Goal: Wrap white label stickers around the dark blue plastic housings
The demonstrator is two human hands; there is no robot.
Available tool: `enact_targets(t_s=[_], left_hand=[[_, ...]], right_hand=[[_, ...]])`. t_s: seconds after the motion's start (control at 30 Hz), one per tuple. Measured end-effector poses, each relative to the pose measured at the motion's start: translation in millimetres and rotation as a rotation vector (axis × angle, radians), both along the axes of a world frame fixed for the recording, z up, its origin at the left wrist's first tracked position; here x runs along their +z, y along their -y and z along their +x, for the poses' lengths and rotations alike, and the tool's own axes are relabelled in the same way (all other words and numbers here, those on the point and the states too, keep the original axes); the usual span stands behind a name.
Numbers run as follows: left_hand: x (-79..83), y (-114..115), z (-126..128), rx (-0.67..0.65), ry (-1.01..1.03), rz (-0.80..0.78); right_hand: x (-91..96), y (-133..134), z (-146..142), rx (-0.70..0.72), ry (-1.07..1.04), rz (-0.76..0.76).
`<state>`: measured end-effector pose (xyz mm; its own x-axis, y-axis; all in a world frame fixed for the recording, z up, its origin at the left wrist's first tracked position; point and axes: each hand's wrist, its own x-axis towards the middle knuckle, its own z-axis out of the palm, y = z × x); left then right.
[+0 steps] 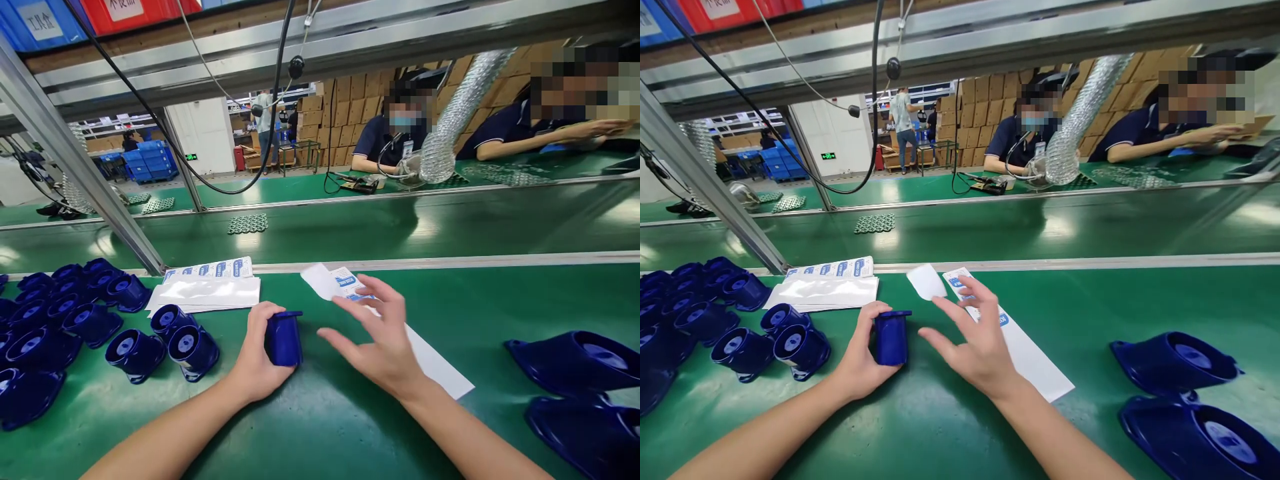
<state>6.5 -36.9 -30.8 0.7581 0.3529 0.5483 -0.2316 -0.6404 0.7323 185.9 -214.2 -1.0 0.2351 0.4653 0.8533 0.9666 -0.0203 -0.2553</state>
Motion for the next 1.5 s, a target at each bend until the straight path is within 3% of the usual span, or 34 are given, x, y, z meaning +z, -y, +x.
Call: enact_targets(t_s=[0.1, 0.17, 0.27, 0.4, 0.53, 0.8, 1.13, 1.5], left_hand=[[-3.0, 4.0, 0.8, -0.044, -0.02, -0.027], [-4.3, 5.3, 1.2, -0.041, -0.027, -0.051], [-4.8, 5.7, 1.6, -0.006, -0.025, -0.085], [-3.3, 8.1, 1.0, 0.012, -0.018, -0.12], [-2.6, 12.5, -1.0, 0.0, -0.032, -0.132], [-5.6, 16.2, 0.2, -0.011, -0.038, -0.175], [-6.8, 17.0, -1.1, -0.049, -0.027, -0.173], [-3.1, 14.9, -1.0, -0.037, -0.046, -0.182]], right_hand=[[12.1, 4.4, -2.1, 0.041, 0.135, 0.183], [14.1, 6.4, -8.6, 0.111, 0.052, 0.214], [10.8, 5.6, -23.4, 0.117, -0.324, 0.195], [8.3, 3.0, -38.1, 0.149, -0.849, 0.059], [9.5, 4.7, -39.4, 0.183, -1.065, -0.035], [2.0, 8.2, -26.0, 0.178, -1.079, -0.061], [8.7, 3.6, -53.3, 0.148, -1.138, -0.149], [4.0, 3.7, -56.7, 0.16, -1.061, -0.223]])
